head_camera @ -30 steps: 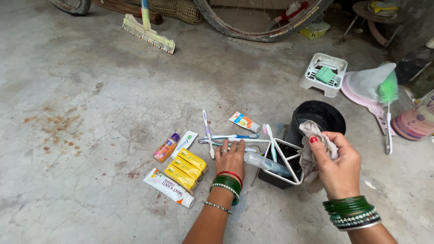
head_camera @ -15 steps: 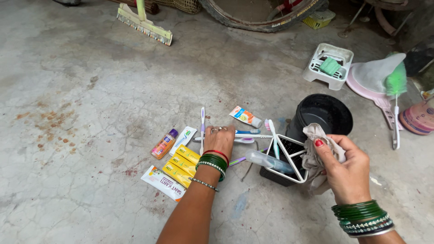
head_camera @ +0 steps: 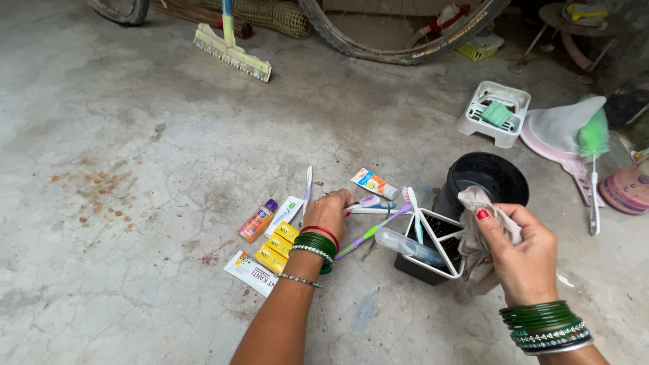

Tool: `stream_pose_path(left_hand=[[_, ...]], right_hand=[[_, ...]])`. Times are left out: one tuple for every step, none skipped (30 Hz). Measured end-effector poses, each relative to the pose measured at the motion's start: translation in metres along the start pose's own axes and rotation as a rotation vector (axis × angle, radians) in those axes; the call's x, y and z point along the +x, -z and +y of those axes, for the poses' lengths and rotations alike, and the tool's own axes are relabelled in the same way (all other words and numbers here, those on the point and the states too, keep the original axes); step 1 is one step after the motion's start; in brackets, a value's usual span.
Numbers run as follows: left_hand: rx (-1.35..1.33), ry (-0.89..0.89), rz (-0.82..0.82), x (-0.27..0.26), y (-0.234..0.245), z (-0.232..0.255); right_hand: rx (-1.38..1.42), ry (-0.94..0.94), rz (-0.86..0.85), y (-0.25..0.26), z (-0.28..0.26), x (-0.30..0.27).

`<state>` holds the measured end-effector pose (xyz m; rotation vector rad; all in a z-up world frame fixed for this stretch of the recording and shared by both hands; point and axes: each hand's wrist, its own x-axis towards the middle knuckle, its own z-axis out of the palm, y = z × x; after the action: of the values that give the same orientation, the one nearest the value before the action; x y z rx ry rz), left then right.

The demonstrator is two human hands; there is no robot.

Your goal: The person wipes several toothbrushes with a white cloth and places them into a black holder. The person also wipes a toothpaste tube and a small bottle before placing them on the floor.

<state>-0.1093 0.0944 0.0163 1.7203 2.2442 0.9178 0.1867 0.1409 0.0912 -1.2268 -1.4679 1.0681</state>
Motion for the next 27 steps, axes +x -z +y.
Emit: stream_pose_path(left_hand=[[-0.052, 0.035, 0.028, 0.001, 0.005, 0.001], [-0.105, 0.071, 0.053, 0.000, 0.011, 0.004], [-0.158, 0.107, 0.079, 0.000, 0.016, 0.008], [-0.191, 0.079, 0.164, -0.001, 0.022, 0.012], [-0.223, 0.050, 0.250, -0.001, 0.028, 0.017], [-0.252, 0.021, 0.339, -0.001, 0.035, 0.022], [-0.263, 0.005, 0.382, -0.001, 0.043, 0.028], [-0.276, -0.013, 0.425, 0.000, 0.048, 0.037], [-0.290, -0.031, 0.468, 0.000, 0.053, 0.045], [-0.295, -0.034, 0.462, 0.000, 0.058, 0.054], [-0.300, -0.036, 0.456, 0.000, 0.062, 0.063], [-0.305, -0.037, 0.448, -0.002, 0.065, 0.073], [-0.286, -0.079, 0.440, -0.004, 0.067, 0.082], [-0.269, -0.121, 0.431, -0.009, 0.067, 0.091], [-0.252, -0.162, 0.422, -0.013, 0.067, 0.100], [-0.301, -0.121, 0.352, -0.019, 0.065, 0.108], [-0.350, -0.080, 0.281, -0.027, 0.063, 0.116], [-0.400, -0.040, 0.209, -0.033, 0.059, 0.123], [-0.405, -0.047, 0.206, -0.039, 0.056, 0.128], [-0.410, -0.054, 0.201, -0.044, 0.051, 0.132], [-0.415, -0.060, 0.196, -0.049, 0.046, 0.135], [-0.423, -0.048, 0.188, -0.052, 0.042, 0.139], [-0.430, -0.036, 0.180, -0.055, 0.037, 0.142], [-0.435, -0.025, 0.171, -0.057, 0.033, 0.145], [-0.356, -0.054, 0.194, -0.059, 0.029, 0.147], [-0.276, -0.083, 0.218, -0.061, 0.027, 0.150], [-0.196, -0.111, 0.243, -0.061, 0.026, 0.153]], right_hand=[[-0.025, 0.007, 0.010, 0.001, 0.002, 0.001], [-0.052, 0.011, 0.019, 0.004, 0.003, 0.001], [-0.079, 0.015, 0.029, 0.006, 0.005, 0.002], [-0.090, 0.016, 0.015, 0.006, 0.005, 0.002], [-0.100, 0.016, 0.000, 0.006, 0.004, 0.003], [-0.107, 0.019, -0.016, 0.005, 0.001, 0.003], [-0.099, 0.029, -0.030, 0.003, -0.004, 0.001], [-0.093, 0.041, -0.042, 0.001, -0.010, -0.001], [-0.087, 0.052, -0.053, -0.001, -0.016, -0.003], [-0.143, 0.063, -0.079, -0.004, -0.022, -0.004], [-0.199, 0.073, -0.104, -0.006, -0.027, -0.004], [-0.256, 0.081, -0.130, -0.006, -0.032, -0.004], [-0.293, 0.129, -0.158, -0.005, -0.036, 0.000], [-0.331, 0.176, -0.186, -0.003, -0.039, 0.005], [-0.369, 0.223, -0.215, -0.002, -0.040, 0.009], [-0.284, 0.188, -0.294, 0.001, -0.040, 0.012], [-0.198, 0.153, -0.373, 0.004, -0.038, 0.016], [-0.115, 0.117, -0.450, 0.008, -0.036, 0.019], [-0.072, 0.049, -0.469, 0.012, -0.032, 0.021], [-0.030, -0.020, -0.488, 0.016, -0.028, 0.022], [0.012, -0.090, -0.505, 0.021, -0.025, 0.024], [0.077, -0.108, -0.543, 0.026, -0.023, 0.024], [0.143, -0.126, -0.580, 0.031, -0.021, 0.022], [0.210, -0.143, -0.616, 0.035, -0.021, 0.021], [0.256, -0.199, -0.593, 0.040, -0.022, 0.019], [0.302, -0.253, -0.570, 0.046, -0.025, 0.018], [0.348, -0.307, -0.547, 0.050, -0.028, 0.017]])
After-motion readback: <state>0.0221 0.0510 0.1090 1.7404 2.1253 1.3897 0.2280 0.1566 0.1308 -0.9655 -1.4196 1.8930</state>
